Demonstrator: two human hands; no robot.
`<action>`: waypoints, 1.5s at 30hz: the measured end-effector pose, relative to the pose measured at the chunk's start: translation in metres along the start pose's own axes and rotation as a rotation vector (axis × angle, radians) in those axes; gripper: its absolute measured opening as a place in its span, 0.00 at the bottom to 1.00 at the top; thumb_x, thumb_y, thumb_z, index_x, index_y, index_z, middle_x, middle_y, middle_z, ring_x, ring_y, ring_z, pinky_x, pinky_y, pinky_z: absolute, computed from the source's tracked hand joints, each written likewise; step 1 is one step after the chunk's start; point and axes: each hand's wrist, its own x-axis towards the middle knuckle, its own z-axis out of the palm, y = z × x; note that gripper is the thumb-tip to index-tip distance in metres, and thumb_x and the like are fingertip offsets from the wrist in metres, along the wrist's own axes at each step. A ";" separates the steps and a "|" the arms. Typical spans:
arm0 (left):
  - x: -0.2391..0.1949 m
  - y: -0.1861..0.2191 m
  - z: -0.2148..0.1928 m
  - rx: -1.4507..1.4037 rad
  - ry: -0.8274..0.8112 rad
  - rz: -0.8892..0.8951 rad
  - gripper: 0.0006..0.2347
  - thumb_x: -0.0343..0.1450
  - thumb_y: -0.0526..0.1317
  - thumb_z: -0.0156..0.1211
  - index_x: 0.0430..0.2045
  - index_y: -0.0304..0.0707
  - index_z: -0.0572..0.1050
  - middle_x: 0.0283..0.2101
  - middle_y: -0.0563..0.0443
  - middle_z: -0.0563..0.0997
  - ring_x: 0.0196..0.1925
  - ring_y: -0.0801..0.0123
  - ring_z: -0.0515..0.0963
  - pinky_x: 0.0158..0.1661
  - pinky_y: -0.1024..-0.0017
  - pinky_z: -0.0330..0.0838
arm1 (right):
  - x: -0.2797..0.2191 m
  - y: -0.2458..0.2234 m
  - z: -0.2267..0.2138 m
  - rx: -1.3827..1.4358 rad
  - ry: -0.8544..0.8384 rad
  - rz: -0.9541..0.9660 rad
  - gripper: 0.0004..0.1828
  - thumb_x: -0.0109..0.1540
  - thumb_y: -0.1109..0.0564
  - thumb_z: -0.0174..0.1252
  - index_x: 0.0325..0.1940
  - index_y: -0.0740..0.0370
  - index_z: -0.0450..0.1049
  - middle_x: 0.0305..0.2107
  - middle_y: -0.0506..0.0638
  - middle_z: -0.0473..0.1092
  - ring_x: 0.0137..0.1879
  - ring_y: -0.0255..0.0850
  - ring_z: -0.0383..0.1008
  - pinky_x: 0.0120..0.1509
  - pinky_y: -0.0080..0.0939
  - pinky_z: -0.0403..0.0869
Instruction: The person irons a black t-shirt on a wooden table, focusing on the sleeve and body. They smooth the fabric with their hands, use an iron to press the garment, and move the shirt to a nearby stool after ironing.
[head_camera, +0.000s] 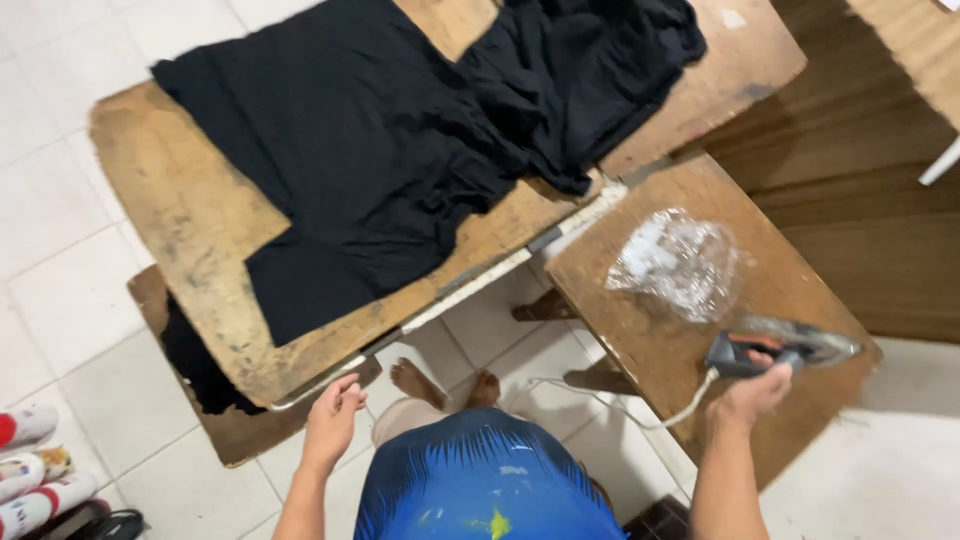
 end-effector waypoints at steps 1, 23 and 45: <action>0.001 0.008 -0.001 -0.006 0.016 0.003 0.18 0.73 0.44 0.51 0.56 0.41 0.77 0.43 0.42 0.87 0.44 0.64 0.87 0.52 0.72 0.71 | -0.002 0.013 -0.003 0.009 -0.014 0.004 0.15 0.66 0.42 0.42 0.38 0.50 0.71 0.32 0.40 0.74 0.42 0.31 0.76 0.55 0.32 0.76; 0.094 0.071 -0.085 0.084 0.468 0.072 0.16 0.72 0.44 0.57 0.52 0.40 0.78 0.35 0.54 0.83 0.39 0.63 0.81 0.44 0.62 0.74 | -0.152 0.043 0.161 -0.386 -0.793 0.286 0.22 0.62 0.54 0.49 0.55 0.71 0.69 0.44 0.61 0.72 0.47 0.48 0.73 0.50 0.42 0.71; 0.073 0.215 -0.120 -0.263 -0.068 0.103 0.14 0.72 0.50 0.55 0.41 0.40 0.79 0.42 0.54 0.84 0.45 0.71 0.82 0.43 0.71 0.72 | -0.281 -0.103 0.427 -0.783 -1.328 0.136 0.16 0.68 0.44 0.56 0.32 0.52 0.65 0.20 0.43 0.56 0.23 0.34 0.52 0.25 0.41 0.55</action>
